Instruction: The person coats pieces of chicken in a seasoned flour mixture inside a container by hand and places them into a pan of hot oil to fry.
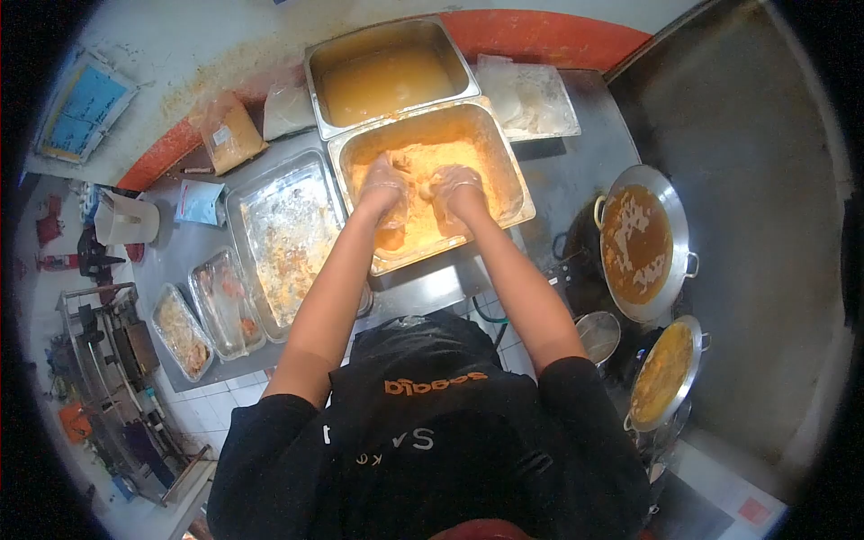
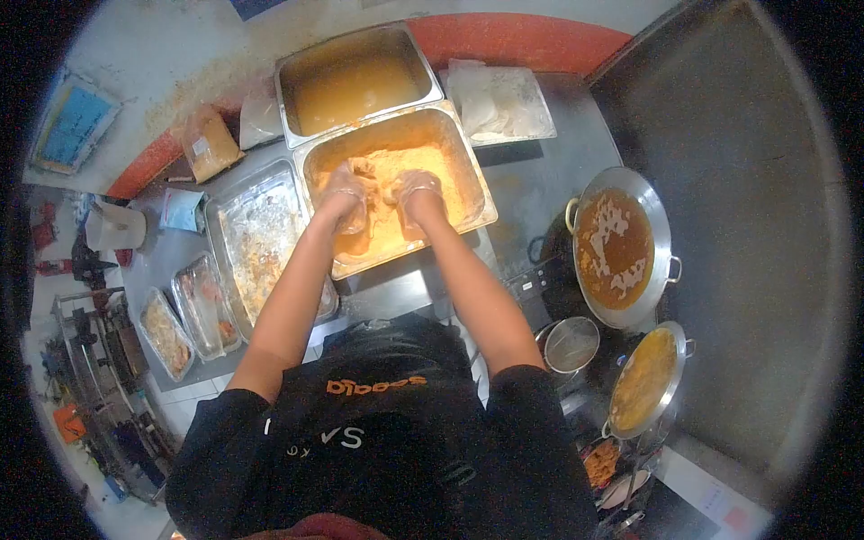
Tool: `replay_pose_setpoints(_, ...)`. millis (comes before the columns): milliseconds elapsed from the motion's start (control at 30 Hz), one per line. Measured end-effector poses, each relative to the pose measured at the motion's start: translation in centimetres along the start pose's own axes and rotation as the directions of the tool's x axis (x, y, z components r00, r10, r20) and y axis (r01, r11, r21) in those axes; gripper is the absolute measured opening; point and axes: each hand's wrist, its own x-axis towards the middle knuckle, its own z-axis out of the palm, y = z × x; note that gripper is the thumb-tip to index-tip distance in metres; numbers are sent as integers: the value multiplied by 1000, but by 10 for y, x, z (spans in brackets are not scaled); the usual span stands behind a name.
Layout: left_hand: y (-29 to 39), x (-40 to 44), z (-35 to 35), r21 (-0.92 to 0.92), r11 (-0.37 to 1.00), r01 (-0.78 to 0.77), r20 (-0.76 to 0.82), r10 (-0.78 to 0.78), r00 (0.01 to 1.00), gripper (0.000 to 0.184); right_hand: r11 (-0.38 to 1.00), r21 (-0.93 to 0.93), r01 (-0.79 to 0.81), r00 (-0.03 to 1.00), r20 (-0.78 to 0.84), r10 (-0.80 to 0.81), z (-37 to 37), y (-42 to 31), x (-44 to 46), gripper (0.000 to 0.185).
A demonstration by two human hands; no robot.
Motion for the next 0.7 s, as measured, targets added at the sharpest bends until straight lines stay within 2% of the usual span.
replay_pose_setpoints(33,10,-4,-10,7,1000,5,7,-5,1000,31,987,137,-89,996,-11,91,-14,-6,-6,18)
replay_pose_setpoints(67,39,-9,-28,349,936,-45,164,-14,986,28,948,269,-169,984,-13,179,-23,-6,-9,17)
replay_pose_setpoints(100,55,-10,-37,633,761,-144,301,-71,951,26,948,271,-167,984,-13,177,-14,12,-4,17)
replay_pose_setpoints(133,43,-7,-29,782,538,-316,427,-91,900,19,971,224,-84,992,-77,104,7,39,4,18)
replay_pose_setpoints(167,39,-20,-22,783,538,-314,431,-105,896,19,984,178,-13,991,-131,37,24,53,0,20)
replay_pose_setpoints(233,46,-39,-5,863,450,-228,425,-405,809,21,887,456,-76,991,-67,119,-7,31,-6,21)
replay_pose_setpoints(267,40,-44,4,862,452,-227,425,-403,811,21,959,274,-68,983,-146,112,-14,29,-5,15)
replay_pose_setpoints(300,31,-50,13,879,458,-133,316,-350,882,20,993,85,-79,971,-220,96,-15,31,-8,11)
replay_pose_setpoints(333,21,-53,21,882,469,-37,197,-297,934,20,993,85,-83,971,-218,100,-15,33,-9,11)
replay_pose_setpoints(400,51,-56,7,870,493,-28,202,-304,931,22,988,-55,-144,947,-297,121,-17,37,-9,14)
replay_pose_setpoints(433,63,-57,1,858,514,-17,204,-309,929,26,988,-53,-146,947,-298,124,-18,38,-12,14)
replay_pose_setpoints(500,50,-44,4,832,554,32,174,-315,933,28,962,149,-231,927,-267,264,-28,35,-19,16)
replay_pose_setpoints(533,38,-40,6,799,596,86,146,-330,933,31,959,156,-237,925,-266,272,-31,35,-21,16)
replay_pose_setpoints(600,19,-41,14,802,594,65,153,-309,939,32,942,173,-289,923,-210,322,-32,36,-24,17)
replay_pose_setpoints(633,12,-40,17,801,597,46,157,-284,946,34,940,179,-291,922,-210,325,-29,39,-24,17)
replay_pose_setpoints(667,15,-43,17,805,592,44,158,-285,945,34,966,121,-230,925,-283,255,-24,41,-24,17)
replay_pose_setpoints(700,19,-45,17,771,635,50,101,-199,975,33,984,57,-169,919,-351,179,-21,44,-24,18)
